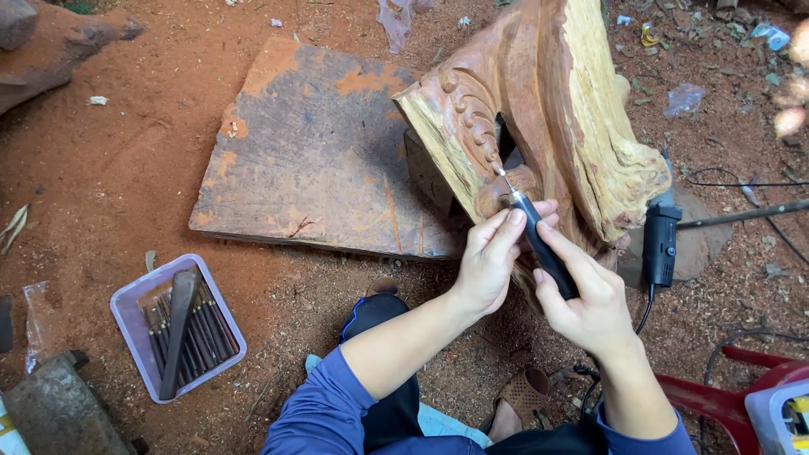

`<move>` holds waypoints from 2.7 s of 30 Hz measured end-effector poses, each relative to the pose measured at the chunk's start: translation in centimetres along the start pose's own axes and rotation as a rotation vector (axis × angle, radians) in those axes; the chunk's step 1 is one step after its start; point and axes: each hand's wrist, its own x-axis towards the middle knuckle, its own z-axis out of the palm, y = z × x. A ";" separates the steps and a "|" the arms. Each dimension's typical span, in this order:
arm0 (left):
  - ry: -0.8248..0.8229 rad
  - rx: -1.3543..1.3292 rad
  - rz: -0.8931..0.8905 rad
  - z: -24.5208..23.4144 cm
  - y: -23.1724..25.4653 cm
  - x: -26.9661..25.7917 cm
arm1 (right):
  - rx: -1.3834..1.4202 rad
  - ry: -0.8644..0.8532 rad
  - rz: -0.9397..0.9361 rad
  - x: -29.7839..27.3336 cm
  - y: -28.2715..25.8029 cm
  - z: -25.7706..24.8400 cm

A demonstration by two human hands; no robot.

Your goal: Carving intricate decorative patterns into a large piece of wood using a handheld electric rotary tool

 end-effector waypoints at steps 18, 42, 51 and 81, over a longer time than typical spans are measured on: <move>0.036 -0.156 -0.082 -0.9 1.0 1.5 | -0.080 -0.117 0.073 3.2 -3.2 -0.1; -0.132 -0.191 -0.139 -1.4 1.5 0.7 | -0.136 -0.270 0.221 1.5 -3.8 -1.5; -0.245 -0.272 -0.241 -2.6 -0.3 -1.4 | 0.965 -0.103 0.526 -3.7 -2.9 -0.8; -0.257 -0.336 -0.183 -2.8 0.5 3.5 | 0.056 0.212 -0.066 0.8 -0.1 1.3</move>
